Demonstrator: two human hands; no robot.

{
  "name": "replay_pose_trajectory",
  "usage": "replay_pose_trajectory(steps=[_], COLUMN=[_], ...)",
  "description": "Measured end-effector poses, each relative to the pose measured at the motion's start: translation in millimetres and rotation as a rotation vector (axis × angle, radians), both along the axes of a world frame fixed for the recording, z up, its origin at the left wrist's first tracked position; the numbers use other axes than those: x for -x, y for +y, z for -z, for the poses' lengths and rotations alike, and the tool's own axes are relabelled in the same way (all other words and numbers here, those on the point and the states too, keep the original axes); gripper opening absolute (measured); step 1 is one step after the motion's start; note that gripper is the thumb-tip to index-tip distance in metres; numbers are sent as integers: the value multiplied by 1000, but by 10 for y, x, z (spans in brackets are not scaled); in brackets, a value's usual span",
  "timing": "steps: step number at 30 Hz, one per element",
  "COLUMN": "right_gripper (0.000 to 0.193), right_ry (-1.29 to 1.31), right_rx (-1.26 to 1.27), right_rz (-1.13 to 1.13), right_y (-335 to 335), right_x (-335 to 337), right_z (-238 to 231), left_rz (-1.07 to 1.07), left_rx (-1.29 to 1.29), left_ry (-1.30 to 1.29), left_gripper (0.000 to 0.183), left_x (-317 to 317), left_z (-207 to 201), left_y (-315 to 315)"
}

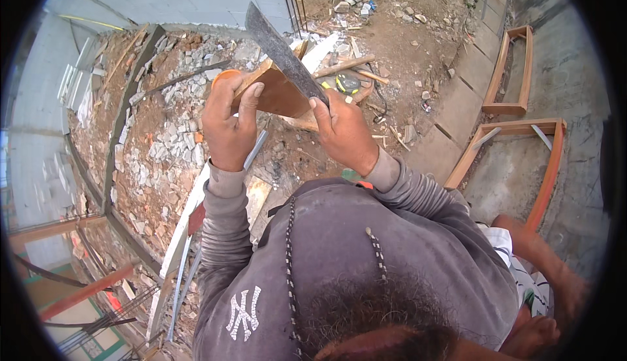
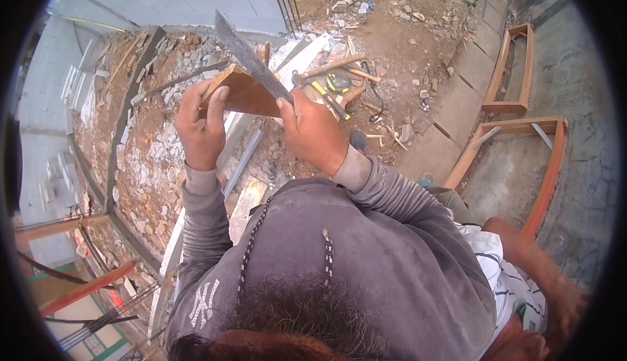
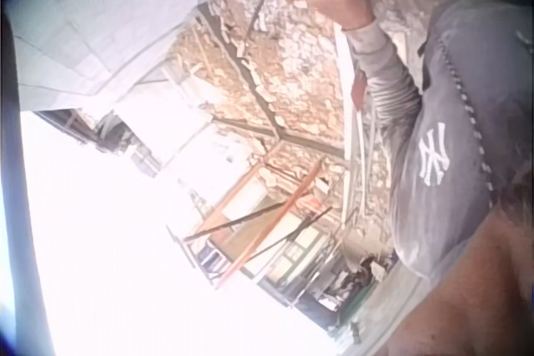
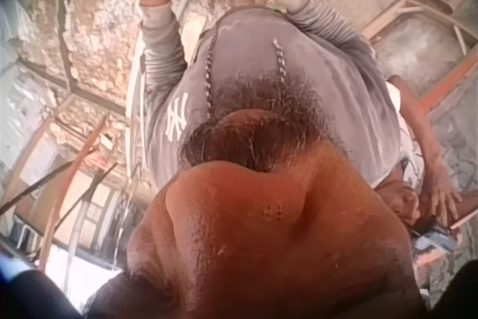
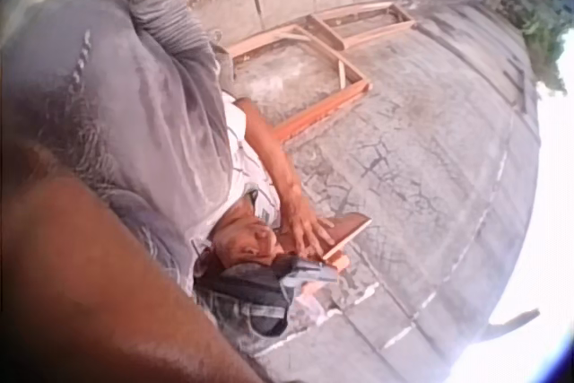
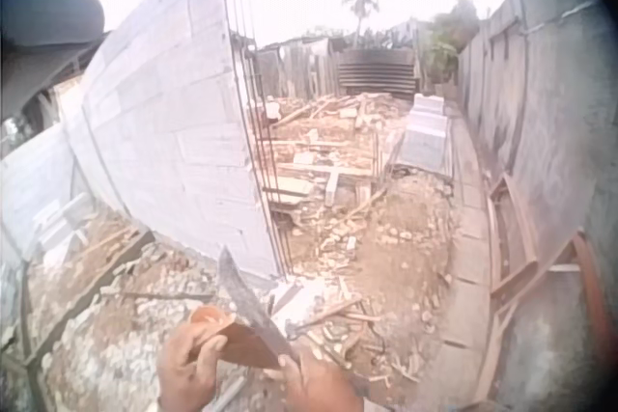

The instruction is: The person shaves the edge of a piece of wood using a machete while standing in a construction area.

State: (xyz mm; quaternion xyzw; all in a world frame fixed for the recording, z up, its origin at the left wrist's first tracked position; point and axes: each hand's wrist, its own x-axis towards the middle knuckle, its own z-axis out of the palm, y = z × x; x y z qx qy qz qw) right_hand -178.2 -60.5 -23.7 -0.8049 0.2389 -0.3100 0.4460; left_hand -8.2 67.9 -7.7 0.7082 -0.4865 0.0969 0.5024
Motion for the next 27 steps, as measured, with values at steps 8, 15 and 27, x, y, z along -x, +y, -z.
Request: replay_pose_trajectory(steps=[8, 15, 27], right_gripper=[33, 32, 35], right_ry=[-391, 18, -22], right_rx=[-211, -19, -27], right_rz=[75, -65, -60], right_y=[-32, -38, -128], right_x=[262, 49, 43], right_z=[-81, 60, 149], left_rz=[-4, -10, -13], left_rx=[-2, -35, -31], left_ry=[52, 23, -72], left_gripper=[17, 18, 16], left_x=[-9, 22, 34], left_z=[51, 24, 47], left_y=[35, 77, 47])
